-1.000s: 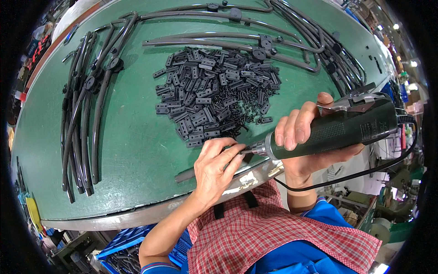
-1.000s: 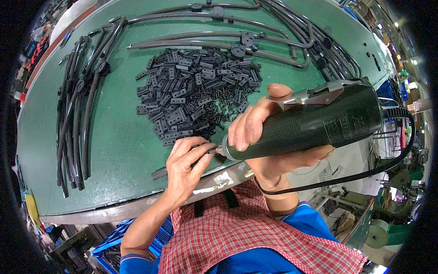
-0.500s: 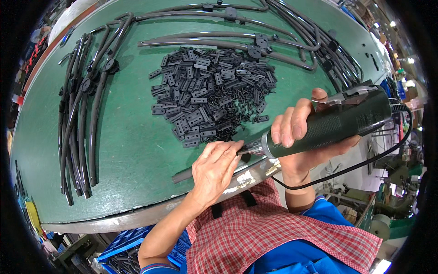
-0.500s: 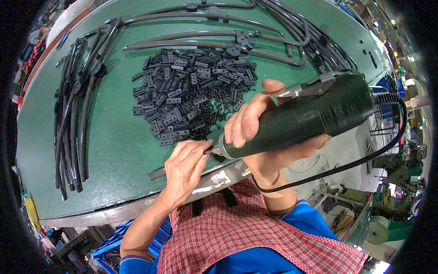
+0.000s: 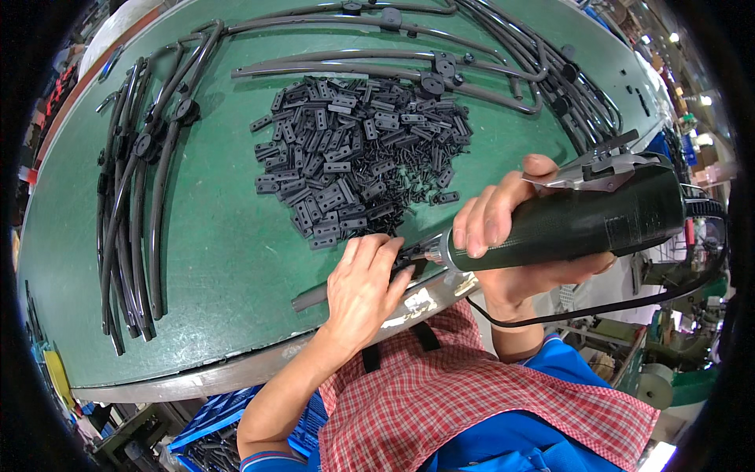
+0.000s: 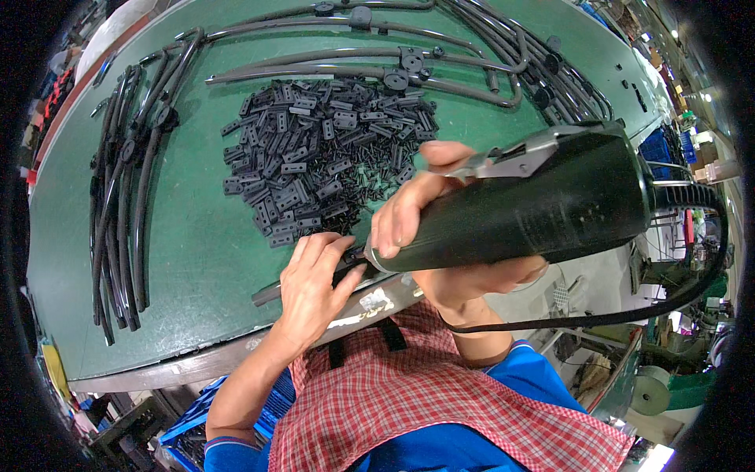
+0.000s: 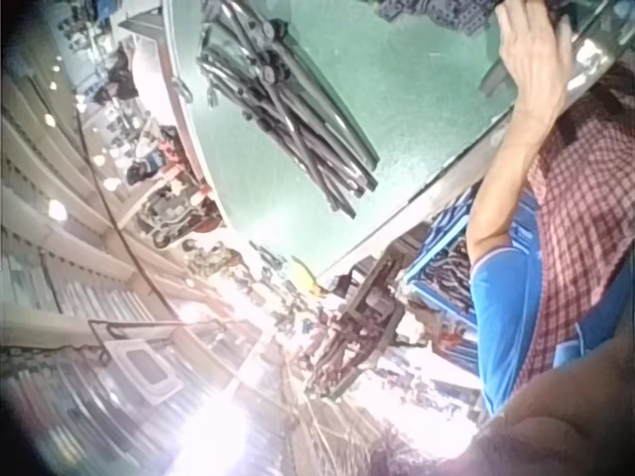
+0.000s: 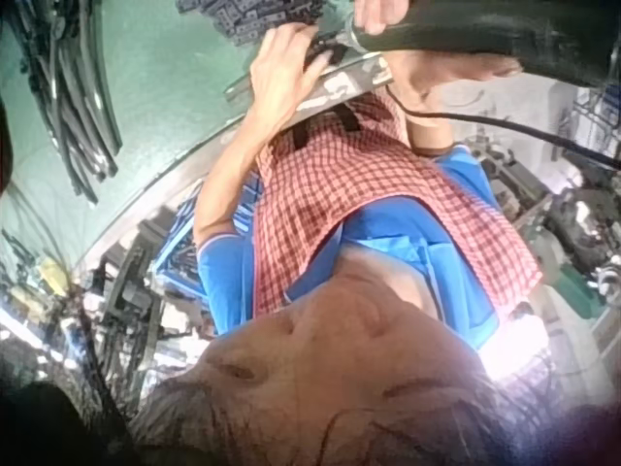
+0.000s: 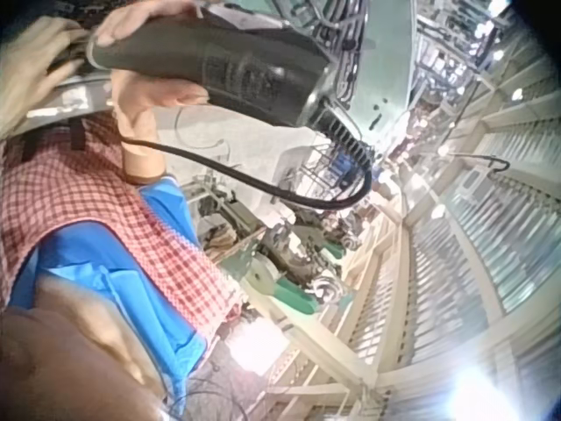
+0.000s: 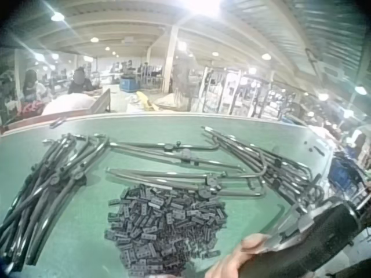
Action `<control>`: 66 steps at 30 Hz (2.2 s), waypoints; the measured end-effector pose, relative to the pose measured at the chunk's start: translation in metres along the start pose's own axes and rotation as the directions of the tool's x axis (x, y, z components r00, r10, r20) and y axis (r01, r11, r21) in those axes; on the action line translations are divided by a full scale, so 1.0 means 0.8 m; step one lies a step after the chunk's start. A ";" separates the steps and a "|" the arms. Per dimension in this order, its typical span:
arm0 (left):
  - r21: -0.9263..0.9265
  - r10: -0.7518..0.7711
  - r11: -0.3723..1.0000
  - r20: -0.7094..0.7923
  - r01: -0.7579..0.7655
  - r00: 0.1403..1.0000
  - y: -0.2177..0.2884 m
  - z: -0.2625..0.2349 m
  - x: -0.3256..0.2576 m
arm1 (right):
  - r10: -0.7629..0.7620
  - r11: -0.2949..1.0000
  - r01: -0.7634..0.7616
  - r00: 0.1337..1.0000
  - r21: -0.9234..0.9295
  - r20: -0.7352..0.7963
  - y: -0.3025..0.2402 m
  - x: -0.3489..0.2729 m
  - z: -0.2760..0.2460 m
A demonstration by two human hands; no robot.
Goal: The person uses a green power drill to attach small black plastic clips to curved metal wiper blade frames on a green workbench. The person repeatedly picks up a frame, aligns a clip, drives a screw with the drill, and places the assembled unit aside.
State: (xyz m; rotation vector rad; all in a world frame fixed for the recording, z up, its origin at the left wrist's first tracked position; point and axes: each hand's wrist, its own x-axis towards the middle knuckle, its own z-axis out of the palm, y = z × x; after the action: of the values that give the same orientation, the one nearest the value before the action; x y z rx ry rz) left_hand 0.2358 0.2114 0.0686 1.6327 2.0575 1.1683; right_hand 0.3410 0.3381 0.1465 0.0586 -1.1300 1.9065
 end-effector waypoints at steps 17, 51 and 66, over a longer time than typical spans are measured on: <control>-0.159 -0.041 0.986 0.042 0.047 0.998 -0.015 0.002 -0.009 | 0.273 0.962 -0.263 0.912 -0.073 0.306 0.031 0.022 0.020; 0.521 0.088 0.830 0.233 -0.200 0.969 -0.163 -0.104 0.345 | 0.283 0.883 0.101 0.665 0.459 -0.691 -0.061 -0.068 -0.195; 0.381 -0.277 0.922 0.526 0.068 0.804 0.011 -0.096 0.341 | 0.289 0.877 0.077 0.704 0.474 -0.649 -0.064 -0.071 -0.199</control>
State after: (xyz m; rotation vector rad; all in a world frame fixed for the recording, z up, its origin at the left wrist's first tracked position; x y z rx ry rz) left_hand 0.1025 0.4269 0.1963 1.6226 2.0012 0.1926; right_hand 0.4704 0.4253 0.0636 -0.4587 -0.1274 1.9938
